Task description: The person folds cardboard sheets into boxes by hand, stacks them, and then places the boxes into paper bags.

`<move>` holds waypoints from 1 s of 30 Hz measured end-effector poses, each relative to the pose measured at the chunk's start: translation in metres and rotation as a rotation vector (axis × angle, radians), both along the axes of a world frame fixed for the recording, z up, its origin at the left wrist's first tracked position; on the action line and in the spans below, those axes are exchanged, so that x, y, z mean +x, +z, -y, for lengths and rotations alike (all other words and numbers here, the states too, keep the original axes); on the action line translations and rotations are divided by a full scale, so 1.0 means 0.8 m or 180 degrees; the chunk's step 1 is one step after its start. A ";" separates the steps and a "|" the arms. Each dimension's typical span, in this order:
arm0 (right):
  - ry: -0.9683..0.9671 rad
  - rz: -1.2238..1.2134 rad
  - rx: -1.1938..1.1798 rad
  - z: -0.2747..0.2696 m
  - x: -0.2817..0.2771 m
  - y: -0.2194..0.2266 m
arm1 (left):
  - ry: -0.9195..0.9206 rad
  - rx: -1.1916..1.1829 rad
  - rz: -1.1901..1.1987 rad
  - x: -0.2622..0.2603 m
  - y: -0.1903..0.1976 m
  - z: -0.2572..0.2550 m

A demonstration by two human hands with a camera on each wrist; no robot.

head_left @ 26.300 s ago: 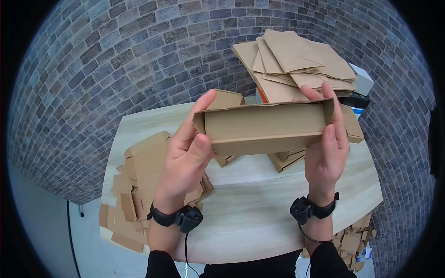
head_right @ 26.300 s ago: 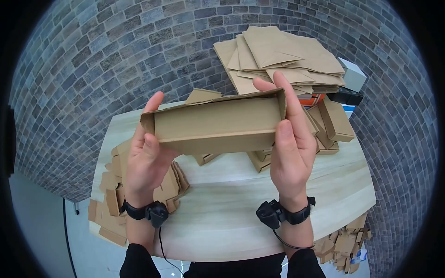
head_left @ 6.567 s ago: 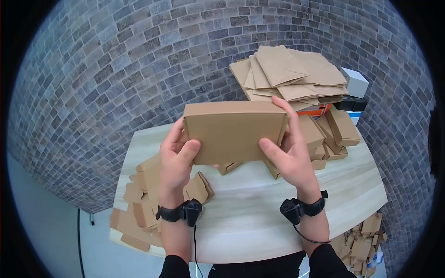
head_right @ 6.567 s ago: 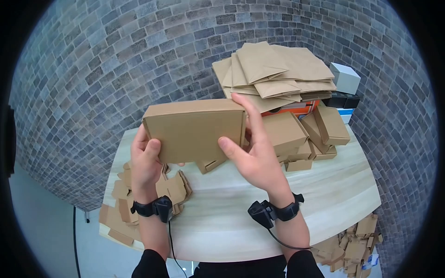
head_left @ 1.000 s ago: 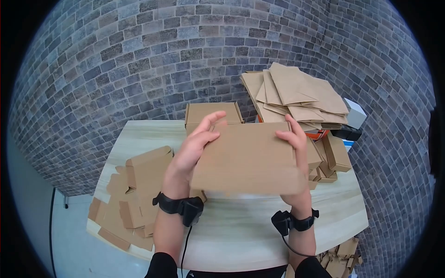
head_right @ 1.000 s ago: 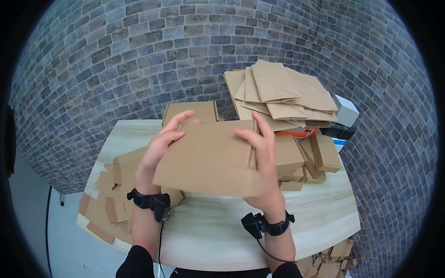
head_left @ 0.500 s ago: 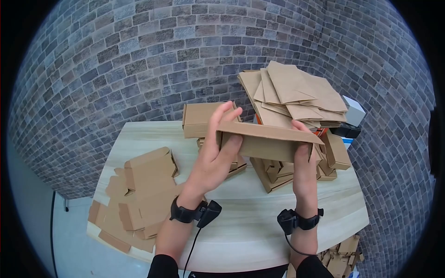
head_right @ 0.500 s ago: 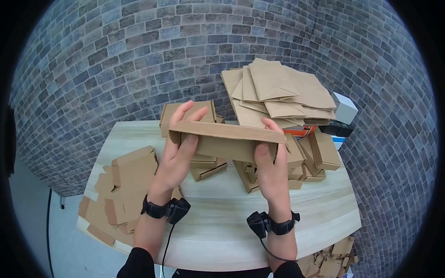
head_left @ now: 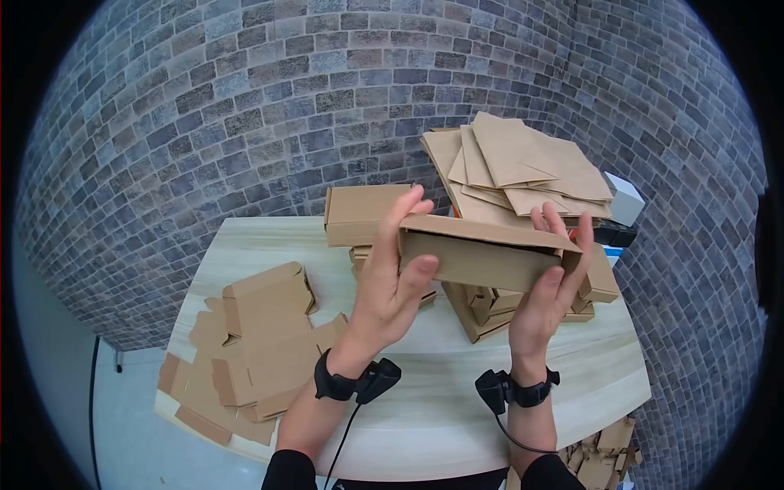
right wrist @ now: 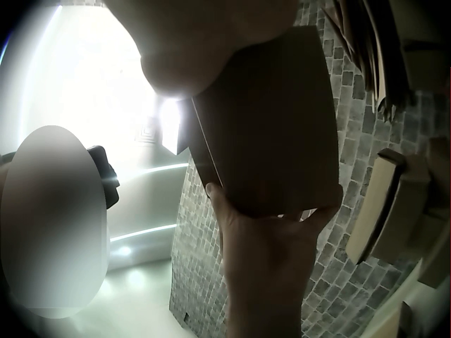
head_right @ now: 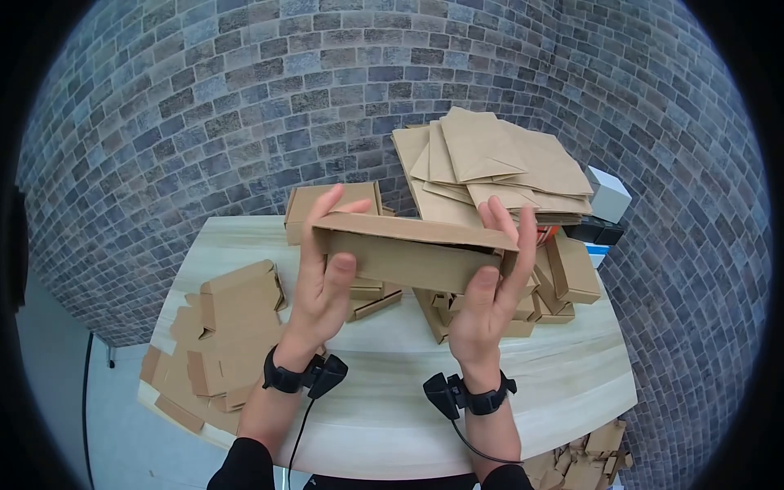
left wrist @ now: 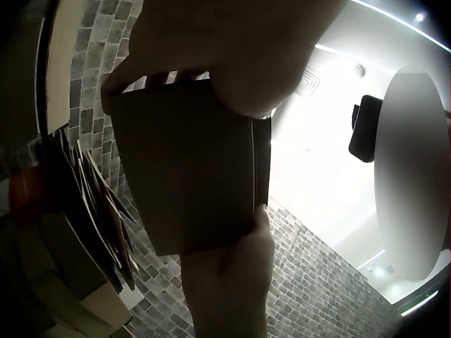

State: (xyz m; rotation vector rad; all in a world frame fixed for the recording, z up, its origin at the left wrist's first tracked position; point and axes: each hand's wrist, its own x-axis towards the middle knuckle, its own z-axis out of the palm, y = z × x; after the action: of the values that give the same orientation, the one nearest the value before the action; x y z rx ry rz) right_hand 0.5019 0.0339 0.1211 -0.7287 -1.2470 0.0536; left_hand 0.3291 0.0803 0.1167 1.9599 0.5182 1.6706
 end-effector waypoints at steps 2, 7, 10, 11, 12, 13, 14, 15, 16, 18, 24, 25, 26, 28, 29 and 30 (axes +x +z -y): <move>-0.0044 0.0268 -0.0249 0.003 0.005 0.001 | -0.0355 -0.0280 -0.0040 -0.001 0.000 0.001; 0.0260 0.0143 -0.0064 0.005 0.010 0.000 | -0.0773 -0.0360 0.0122 -0.002 0.007 0.007; 0.0356 -0.0005 -0.0054 0.010 0.011 0.004 | -0.0872 -0.0331 0.0074 -0.007 0.010 0.006; 0.0360 -0.0012 -0.0047 0.012 0.011 0.005 | -0.0875 -0.0336 0.0073 -0.009 0.010 0.005; 0.0357 -0.0014 -0.0051 0.014 0.013 0.007 | -0.0922 -0.0329 -0.0010 -0.012 0.011 0.003; 0.0429 0.0030 -0.0022 0.015 0.015 0.010 | -0.0971 -0.0319 -0.0096 -0.013 0.012 0.002; 0.0500 0.0072 0.0008 0.016 0.017 0.012 | -0.0976 -0.0321 -0.0101 -0.013 0.010 -0.001; 0.0494 0.0066 0.0008 0.017 0.019 0.012 | -0.1097 -0.0341 -0.0013 -0.013 0.005 -0.005; 0.0531 0.0134 0.0025 0.017 0.021 0.013 | -0.1216 -0.0361 0.0075 -0.012 0.002 -0.008; 0.0563 0.0196 0.0045 0.018 0.024 0.014 | -0.1289 -0.0414 0.0129 -0.012 0.001 -0.009; 0.0644 0.0203 -0.0161 0.021 0.024 0.017 | -0.1340 -0.0650 0.0253 -0.006 0.004 -0.005; 0.0649 0.0225 -0.0204 0.020 0.025 0.015 | -0.1341 -0.0720 0.0298 -0.006 0.005 -0.004; 0.0654 0.0248 -0.0247 0.019 0.026 0.014 | -0.1348 -0.0721 0.0290 -0.005 0.005 -0.005; 0.0596 0.0338 -0.0288 0.020 0.020 0.017 | -0.1428 -0.0778 0.0373 -0.006 0.006 -0.006; 0.0546 0.0435 -0.0330 0.021 0.017 0.019 | -0.1432 -0.0779 0.0365 -0.006 0.006 -0.007; 0.0542 0.0429 -0.0329 0.023 0.016 0.020 | -0.1352 -0.0757 0.0332 -0.007 0.006 -0.007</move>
State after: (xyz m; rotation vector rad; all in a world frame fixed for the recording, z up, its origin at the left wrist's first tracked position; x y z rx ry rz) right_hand 0.5147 0.0151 0.1373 -0.7229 -1.4417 0.2128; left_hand 0.3237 0.0858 0.1215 1.6602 0.2266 1.3656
